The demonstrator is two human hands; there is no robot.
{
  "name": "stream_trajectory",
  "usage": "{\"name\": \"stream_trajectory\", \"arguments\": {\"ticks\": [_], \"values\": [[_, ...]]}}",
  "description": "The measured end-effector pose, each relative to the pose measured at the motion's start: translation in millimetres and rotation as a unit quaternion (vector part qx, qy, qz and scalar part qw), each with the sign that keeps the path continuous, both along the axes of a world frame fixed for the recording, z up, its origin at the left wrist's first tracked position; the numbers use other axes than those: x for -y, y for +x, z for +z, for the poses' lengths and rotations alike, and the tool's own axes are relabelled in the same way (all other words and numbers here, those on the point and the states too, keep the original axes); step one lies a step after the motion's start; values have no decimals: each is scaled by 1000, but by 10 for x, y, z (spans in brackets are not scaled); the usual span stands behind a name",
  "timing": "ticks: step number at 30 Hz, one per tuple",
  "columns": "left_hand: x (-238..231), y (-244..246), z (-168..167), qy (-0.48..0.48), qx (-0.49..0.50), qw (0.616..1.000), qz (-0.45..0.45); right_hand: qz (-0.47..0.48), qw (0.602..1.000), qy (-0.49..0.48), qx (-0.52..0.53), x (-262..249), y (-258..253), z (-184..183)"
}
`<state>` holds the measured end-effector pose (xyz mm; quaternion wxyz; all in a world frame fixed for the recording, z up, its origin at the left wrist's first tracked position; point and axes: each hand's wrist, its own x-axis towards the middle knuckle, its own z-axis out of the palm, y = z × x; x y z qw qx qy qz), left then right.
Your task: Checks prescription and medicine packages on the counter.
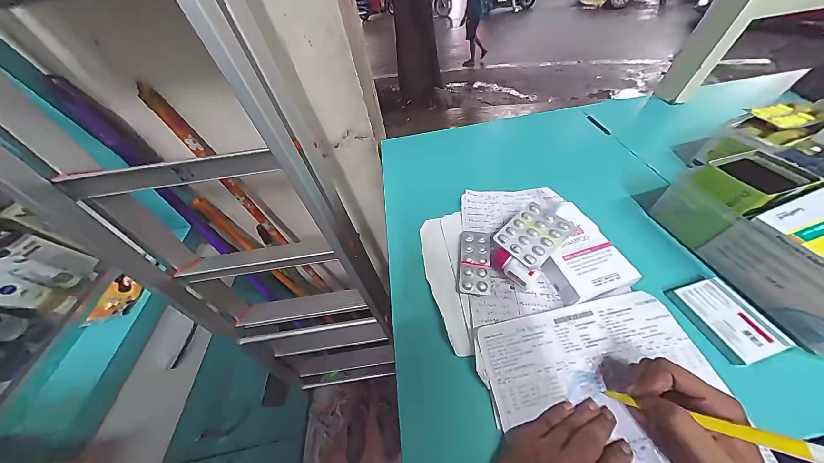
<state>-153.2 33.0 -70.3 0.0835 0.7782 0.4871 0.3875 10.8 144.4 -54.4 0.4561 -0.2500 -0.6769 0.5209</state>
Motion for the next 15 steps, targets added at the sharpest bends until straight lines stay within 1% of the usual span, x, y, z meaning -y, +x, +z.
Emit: {"name": "stream_trajectory", "arguments": {"ticks": [8,15], "values": [[-5,-2,-6,5,-10,1000,-3,-3,1000,-7,-7,6,-2,-8],[1,-3,27,-21,-15,1000,-7,-15,1000,-11,-21,1,-5,-29]]}}
